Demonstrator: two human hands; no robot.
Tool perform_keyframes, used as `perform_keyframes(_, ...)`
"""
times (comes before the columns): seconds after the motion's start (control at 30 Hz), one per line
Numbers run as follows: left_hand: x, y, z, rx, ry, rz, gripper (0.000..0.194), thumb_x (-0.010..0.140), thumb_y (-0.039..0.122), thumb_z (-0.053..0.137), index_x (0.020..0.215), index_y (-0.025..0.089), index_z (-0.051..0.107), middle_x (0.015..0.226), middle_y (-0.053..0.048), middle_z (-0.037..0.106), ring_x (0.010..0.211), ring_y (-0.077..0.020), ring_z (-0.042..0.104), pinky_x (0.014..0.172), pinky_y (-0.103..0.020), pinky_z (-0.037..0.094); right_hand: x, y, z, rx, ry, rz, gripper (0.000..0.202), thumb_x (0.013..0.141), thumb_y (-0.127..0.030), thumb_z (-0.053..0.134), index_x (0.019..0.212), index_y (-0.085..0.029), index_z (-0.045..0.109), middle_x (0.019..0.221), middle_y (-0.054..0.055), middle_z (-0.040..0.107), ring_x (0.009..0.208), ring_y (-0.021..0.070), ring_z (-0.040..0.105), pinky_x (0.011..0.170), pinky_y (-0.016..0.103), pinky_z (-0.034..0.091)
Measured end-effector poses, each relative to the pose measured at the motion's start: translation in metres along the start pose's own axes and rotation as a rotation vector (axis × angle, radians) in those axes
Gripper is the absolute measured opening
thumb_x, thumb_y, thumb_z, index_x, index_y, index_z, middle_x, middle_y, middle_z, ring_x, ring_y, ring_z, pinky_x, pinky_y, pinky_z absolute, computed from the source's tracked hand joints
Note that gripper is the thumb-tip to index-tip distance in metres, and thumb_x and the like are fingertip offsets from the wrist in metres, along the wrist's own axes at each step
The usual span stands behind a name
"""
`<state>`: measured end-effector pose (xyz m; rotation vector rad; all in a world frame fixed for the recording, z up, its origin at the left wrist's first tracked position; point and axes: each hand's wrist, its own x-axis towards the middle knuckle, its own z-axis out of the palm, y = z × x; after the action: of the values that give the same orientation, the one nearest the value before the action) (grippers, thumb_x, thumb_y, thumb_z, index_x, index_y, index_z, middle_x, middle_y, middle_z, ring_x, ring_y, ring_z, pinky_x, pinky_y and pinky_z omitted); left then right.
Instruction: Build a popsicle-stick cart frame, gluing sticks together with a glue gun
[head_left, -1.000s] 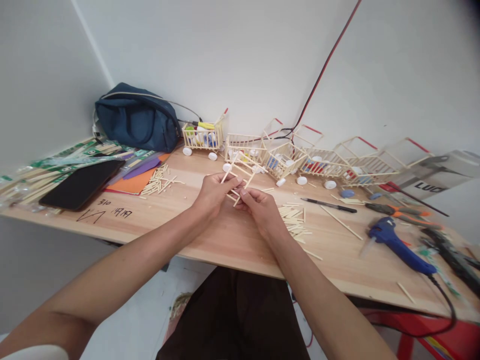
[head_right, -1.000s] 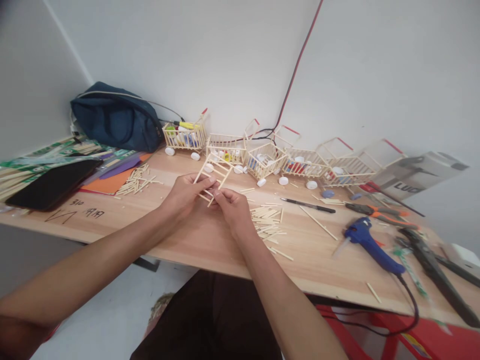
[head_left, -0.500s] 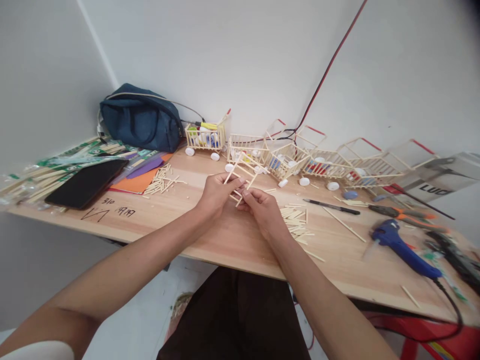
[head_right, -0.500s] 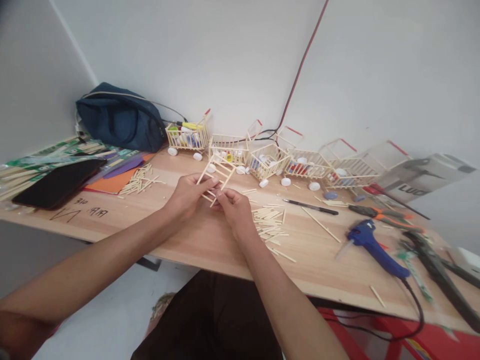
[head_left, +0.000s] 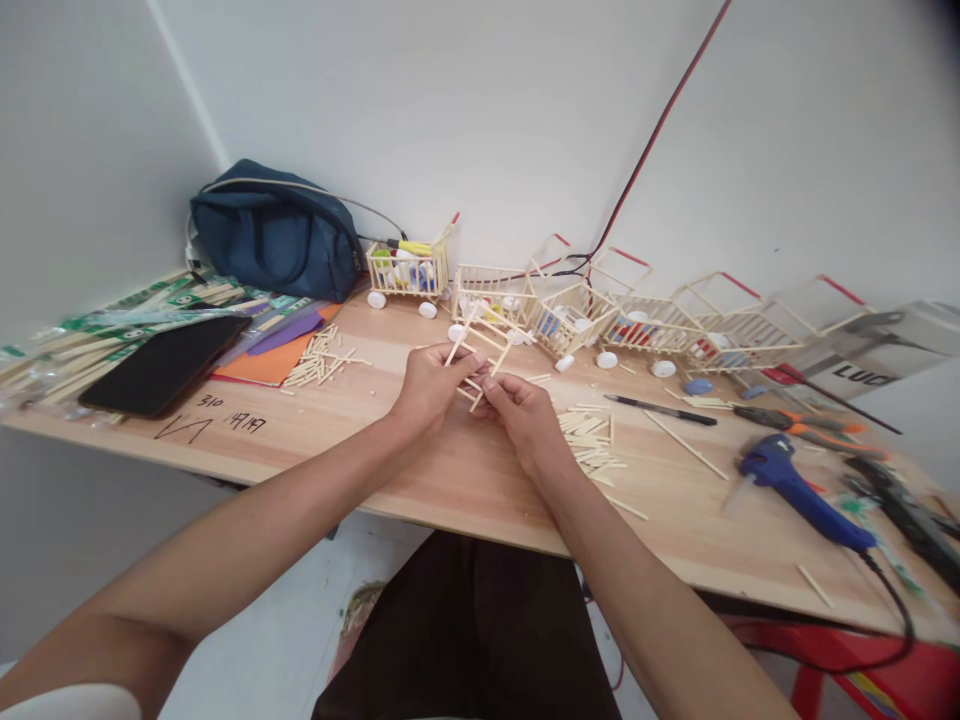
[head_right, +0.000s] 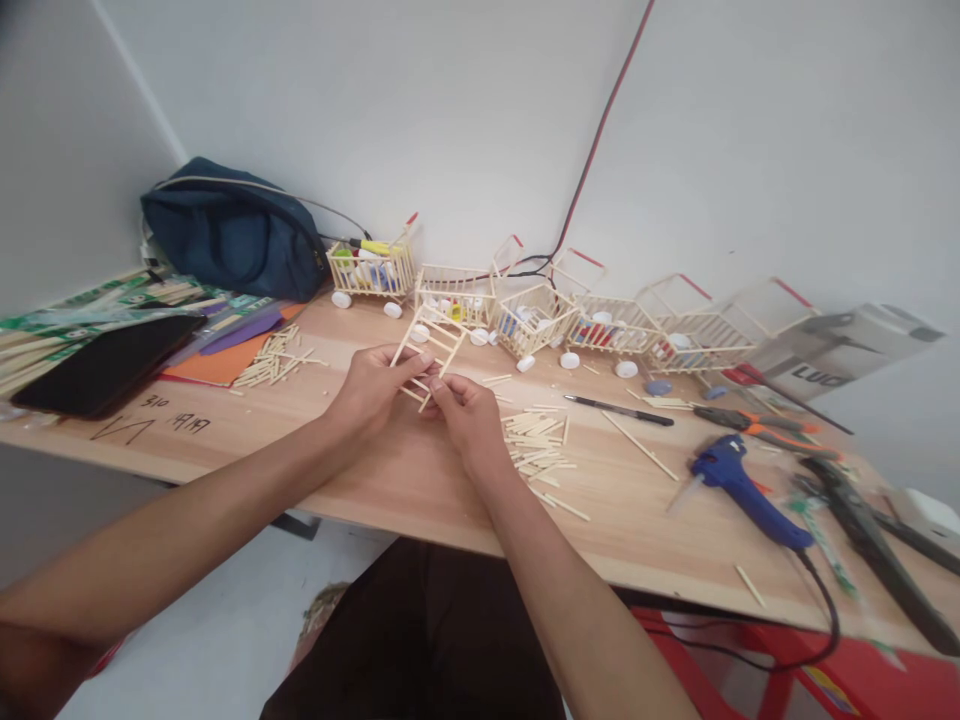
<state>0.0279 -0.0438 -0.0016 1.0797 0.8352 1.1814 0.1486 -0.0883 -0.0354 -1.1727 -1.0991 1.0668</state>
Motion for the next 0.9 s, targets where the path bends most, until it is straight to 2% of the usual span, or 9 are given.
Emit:
perform_keyframes(0.57, 0.0014, -0.008, -0.0007, -0.038, -0.006, 0.02, 0.03, 0.055, 0.034, 0.085, 0.067, 0.011, 0.069, 0.065, -0.003, 0.067, 0.061, -0.0125, 0.059, 0.059, -0.024, 0.048, -0.0001, -0.003, 0.0014, 0.053, -0.007, 0.019, 0.03, 0.071, -0.048, 0.073, 0.07, -0.02, 0.065, 0.07, -0.001, 0.062, 0.065, 0.0142, 0.058, 0.069, 0.031, 0.057)
perform_keyframes(0.9, 0.0016, -0.0081, 0.0005, -0.034, 0.002, 0.016, 0.03, 0.055, 0.034, 0.086, 0.066, 0.011, 0.069, 0.065, -0.003, 0.068, 0.06, -0.0125, 0.06, 0.057, -0.024, 0.047, 0.0019, 0.0002, 0.0006, -0.008, 0.005, 0.001, 0.035, 0.072, -0.054, 0.07, 0.074, -0.02, 0.063, 0.072, 0.0, 0.066, 0.065, 0.0159, 0.061, 0.064, 0.032, 0.059)
